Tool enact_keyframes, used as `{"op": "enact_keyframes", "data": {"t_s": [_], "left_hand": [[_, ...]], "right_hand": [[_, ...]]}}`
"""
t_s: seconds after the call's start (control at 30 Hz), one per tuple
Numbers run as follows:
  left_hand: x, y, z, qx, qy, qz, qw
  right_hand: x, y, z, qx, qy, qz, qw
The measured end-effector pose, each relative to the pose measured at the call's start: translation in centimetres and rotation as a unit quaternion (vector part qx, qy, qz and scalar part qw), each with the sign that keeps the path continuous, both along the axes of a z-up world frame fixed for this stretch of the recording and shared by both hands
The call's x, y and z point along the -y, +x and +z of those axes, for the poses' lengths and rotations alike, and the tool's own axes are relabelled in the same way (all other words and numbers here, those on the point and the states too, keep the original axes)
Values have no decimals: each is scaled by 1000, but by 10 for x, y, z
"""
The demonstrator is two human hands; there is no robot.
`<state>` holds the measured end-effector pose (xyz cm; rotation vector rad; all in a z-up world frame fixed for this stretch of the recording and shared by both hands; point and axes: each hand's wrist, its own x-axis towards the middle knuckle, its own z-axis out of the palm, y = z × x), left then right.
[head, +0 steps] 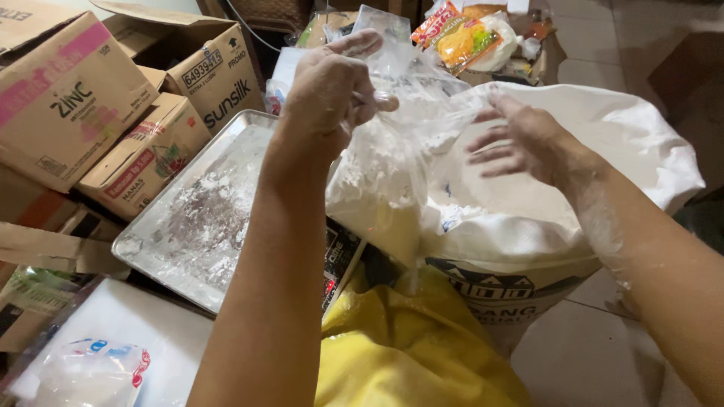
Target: The person scoops white powder from a large sack into small plastic bags and places them on a digital scale to measure the weight. The person adjusts the amount of powder in the bags to reach a target weight, then ties the bags and sets them aside.
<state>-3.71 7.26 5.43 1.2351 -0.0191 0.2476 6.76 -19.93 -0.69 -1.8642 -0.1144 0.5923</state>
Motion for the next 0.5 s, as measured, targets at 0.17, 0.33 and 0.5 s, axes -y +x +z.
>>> {"op": "enact_keyframes", "data": {"t_s": [0.17,0.33,0.5], "left_hand": [[-51,24,7,79,-1,30,996],[-88,37,37,111,-31,58,992],[-113,2,49,143,-19,113,983]], "right_hand": [[-49,-69,27,-126,65,32,989],[-103,-114,13,-346,165,25,923],[-156,-136,-4,274,241,333,869]]}}
